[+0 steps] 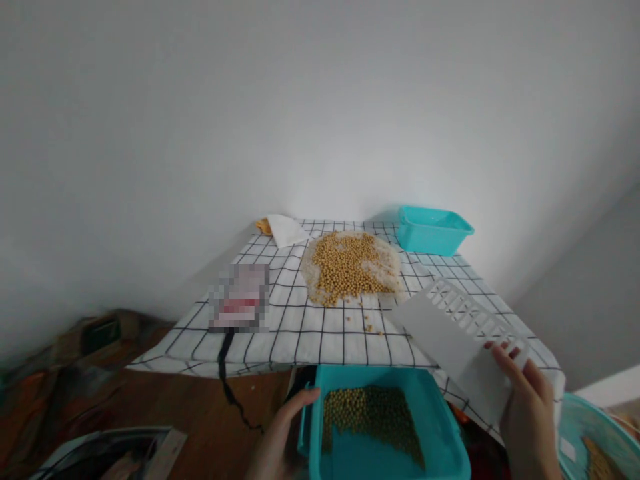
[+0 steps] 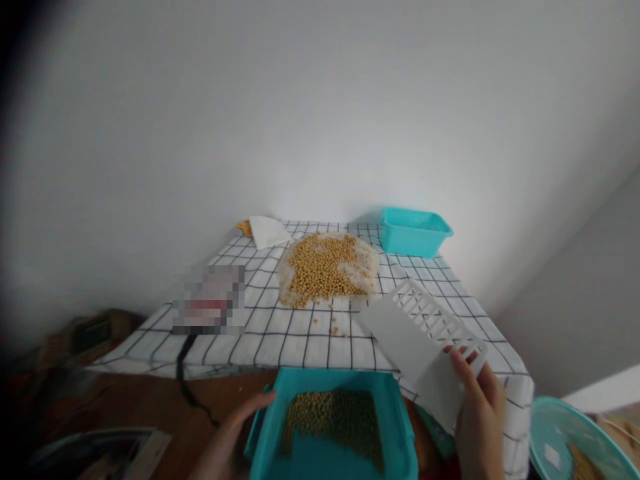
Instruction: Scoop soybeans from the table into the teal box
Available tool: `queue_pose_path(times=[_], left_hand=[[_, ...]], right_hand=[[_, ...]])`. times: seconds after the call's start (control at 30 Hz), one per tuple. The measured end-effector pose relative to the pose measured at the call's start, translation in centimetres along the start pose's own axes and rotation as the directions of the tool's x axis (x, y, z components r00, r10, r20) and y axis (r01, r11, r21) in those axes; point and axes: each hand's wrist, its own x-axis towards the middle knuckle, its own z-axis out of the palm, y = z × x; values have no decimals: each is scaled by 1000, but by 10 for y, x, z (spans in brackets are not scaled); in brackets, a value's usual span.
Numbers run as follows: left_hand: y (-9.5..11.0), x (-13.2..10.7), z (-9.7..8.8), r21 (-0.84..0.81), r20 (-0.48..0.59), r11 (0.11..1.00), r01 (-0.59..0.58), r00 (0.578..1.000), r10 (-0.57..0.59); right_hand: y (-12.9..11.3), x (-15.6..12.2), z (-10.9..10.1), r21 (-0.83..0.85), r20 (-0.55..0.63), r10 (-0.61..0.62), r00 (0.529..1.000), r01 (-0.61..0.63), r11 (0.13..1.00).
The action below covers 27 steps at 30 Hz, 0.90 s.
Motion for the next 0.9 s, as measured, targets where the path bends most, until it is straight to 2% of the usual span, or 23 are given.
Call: queue_pose_path(times=[0.07, 0.17, 0.3, 0.4, 0.5, 0.6, 0.7, 0.83, 0.9], left_hand=[[3, -9, 10, -50, 31, 996, 72, 997, -70], [7, -23, 21, -105, 25, 992, 74, 997, -72], [5, -27, 23, -91, 55, 994, 55, 997, -50], [4, -24, 22, -63, 44, 997, 45, 998, -42], [6, -24, 23, -10, -13, 999, 49, 999, -50], [9, -27, 24, -6, -38, 1000, -5, 999, 5], [8, -26, 20, -19, -21, 998, -53, 998, 53], [5, -14, 6, -40, 64, 999, 17, 998, -15], [3, -6, -1, -34, 58, 999, 19, 998, -17]], right_hand=[[-4, -3, -7, 69, -90, -4, 996, 10, 998], [-9, -4, -22, 83, -190, 32, 981, -16, 996], [-3, -1, -43, 53, -160, 77, 984, -69, 996], [6, -5, -47, -7, -112, 77, 991, -79, 997], [10, -20, -33, -85, -70, 51, 996, -57, 995], [10, -40, -9, -110, -23, 16, 1000, -19, 994], [6, -55, 11, -163, 36, 19, 999, -13, 987], [-4, -63, 23, -206, 69, 26, 997, -12, 979], [-10, -63, 27, -216, 91, 31, 995, -11, 976]])
